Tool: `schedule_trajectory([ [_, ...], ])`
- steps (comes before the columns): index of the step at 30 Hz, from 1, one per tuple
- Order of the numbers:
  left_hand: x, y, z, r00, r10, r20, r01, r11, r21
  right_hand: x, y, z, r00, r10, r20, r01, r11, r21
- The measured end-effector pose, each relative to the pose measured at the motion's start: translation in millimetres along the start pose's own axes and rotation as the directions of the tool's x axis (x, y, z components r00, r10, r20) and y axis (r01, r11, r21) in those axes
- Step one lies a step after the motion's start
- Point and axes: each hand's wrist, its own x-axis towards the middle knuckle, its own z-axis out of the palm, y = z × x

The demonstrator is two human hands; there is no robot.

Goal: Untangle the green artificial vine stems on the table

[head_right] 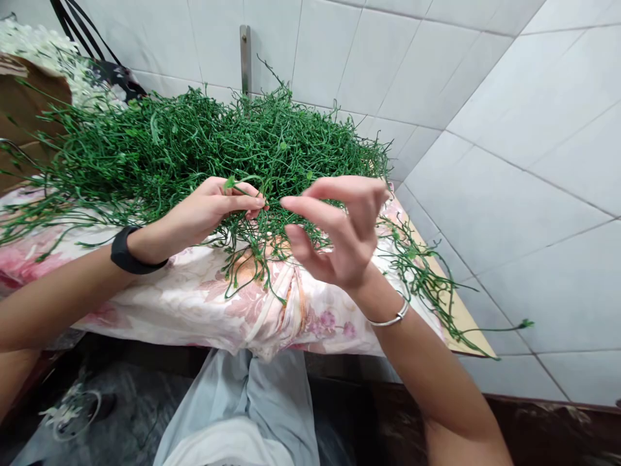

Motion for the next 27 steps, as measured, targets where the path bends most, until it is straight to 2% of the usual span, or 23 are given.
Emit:
schedule_trajectory([
  [2,0,0,-0.3,0.999,-0.010,0.030,0.011,0.999,-0.033,2,0,1,0.999,-0.042,0.004,0.042,0.997,-0.057],
  [4,0,-1,-0.7,0.997,-0.010,0.074,0.015,0.998,-0.056,4,-1,4,0.993,-0.083,0.081,0.091,0.990,-0.108],
  [7,0,-3,-0.8,0.992,-0.026,0.123,0.035,0.997,-0.069,5,1,8,0.983,-0.137,0.125,0.154,0.978,-0.139],
  [12,-1,-2,1.6,0.992,-0.077,0.105,0.082,0.996,-0.042,0,8,9,0.974,-0.131,0.183,0.157,0.978,-0.134],
  [18,-3,2,4.3,0.993,-0.058,0.101,0.059,0.998,-0.013,-4,9,9,0.970,-0.188,0.156,0.211,0.966,-0.150],
  [22,-4,0,5.6,0.991,-0.069,0.116,0.072,0.997,-0.018,-5,8,12,0.959,-0.277,0.067,0.285,0.930,-0.234],
  [24,-4,-1,6.3,0.991,-0.074,0.114,0.078,0.997,-0.026,-3,5,13,0.964,-0.259,0.060,0.265,0.936,-0.230],
  [27,-4,-2,6.7,0.993,-0.062,0.105,0.064,0.998,-0.019,0,-1,13,0.981,-0.136,0.138,0.160,0.970,-0.182],
])
